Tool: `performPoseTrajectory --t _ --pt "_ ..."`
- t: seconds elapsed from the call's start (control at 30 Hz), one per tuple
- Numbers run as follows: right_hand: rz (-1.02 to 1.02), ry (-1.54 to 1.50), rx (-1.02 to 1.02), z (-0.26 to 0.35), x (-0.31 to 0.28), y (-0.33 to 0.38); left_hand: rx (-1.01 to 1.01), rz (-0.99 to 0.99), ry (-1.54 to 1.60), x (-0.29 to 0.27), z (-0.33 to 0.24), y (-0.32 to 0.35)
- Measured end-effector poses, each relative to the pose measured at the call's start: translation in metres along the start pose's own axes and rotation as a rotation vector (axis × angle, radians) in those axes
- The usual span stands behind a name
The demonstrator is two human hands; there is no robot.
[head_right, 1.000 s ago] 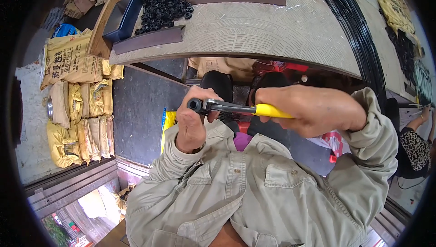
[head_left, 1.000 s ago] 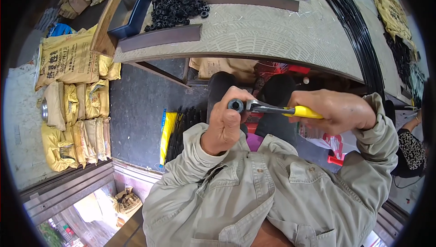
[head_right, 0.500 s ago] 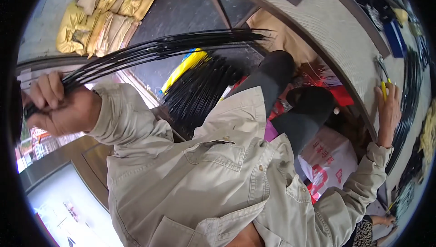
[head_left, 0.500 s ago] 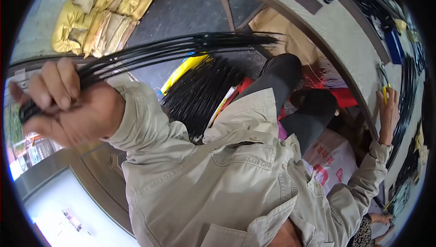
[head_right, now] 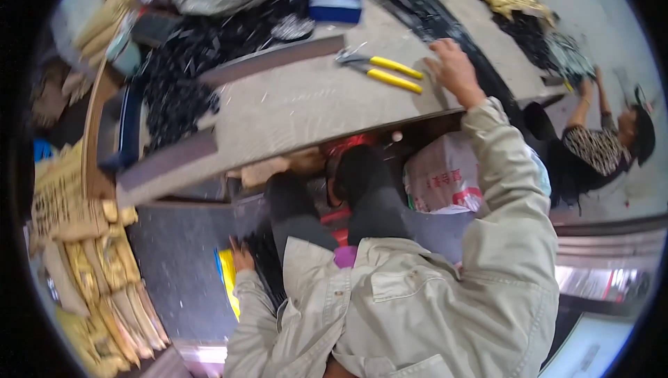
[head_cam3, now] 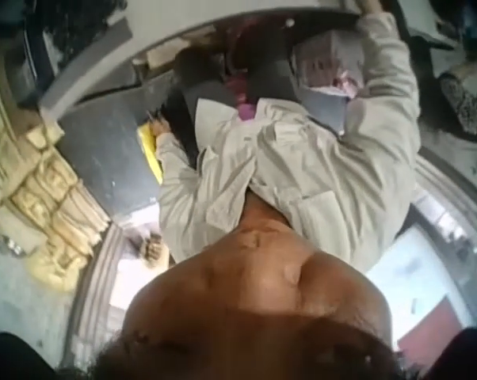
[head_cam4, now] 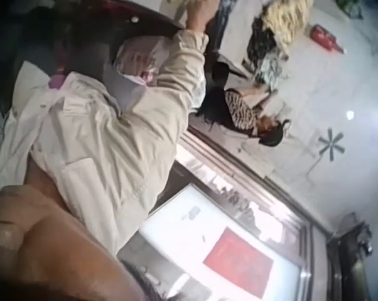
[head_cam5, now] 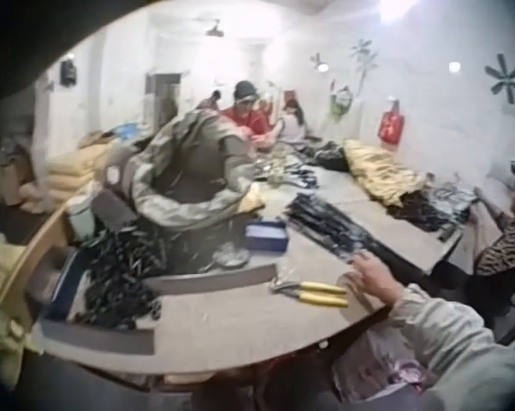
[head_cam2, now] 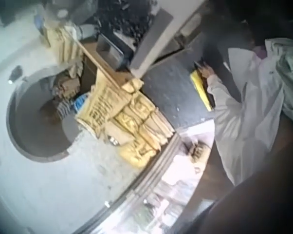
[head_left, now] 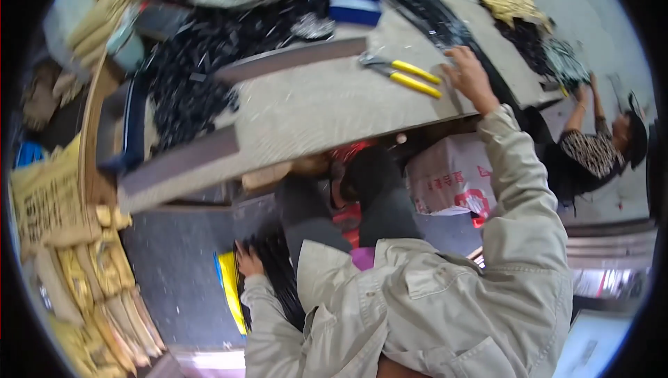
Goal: Assembling wire-based mechanical components using pliers at a workbench.
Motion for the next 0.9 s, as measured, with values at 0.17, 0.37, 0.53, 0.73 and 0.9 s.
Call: performPoseTrajectory --t 0.17,0.37,0.53,0.73,0.9 --pt "0.038 0.308 0.218 -0.039 0.002 -0.014 0.081 -0.093 -0.005 -0.01 -0.073 -0.02" --pt "-0.028 0.255 0.244 -0.006 0.019 -0.02 0.438 -0.167 0.211 -0.06 -0.172 -0.026" --pt "-0.018 0.282 0.344 -0.017 0.02 -0.02 0.713 -0.081 0.173 -0.049 -0.281 0.002" --pt "-0.197 0.19 0.267 -0.024 -0.001 -0.016 0.974 0.241 0.07 -0.002 -0.316 0.03" --pt "0.098 0.097 0.27 -0.015 0.014 -0.015 0.905 0.213 0.14 -0.002 -0.309 0.024"
Point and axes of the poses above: each hand's wrist, its own y-axis away from the middle knuckle, its own x-axis out of the palm, z = x × y, the point moved 4 cm from there along -y, towards the middle knuckle, and after that the axes turned 10 degrees about x, right-handed, at the moved point
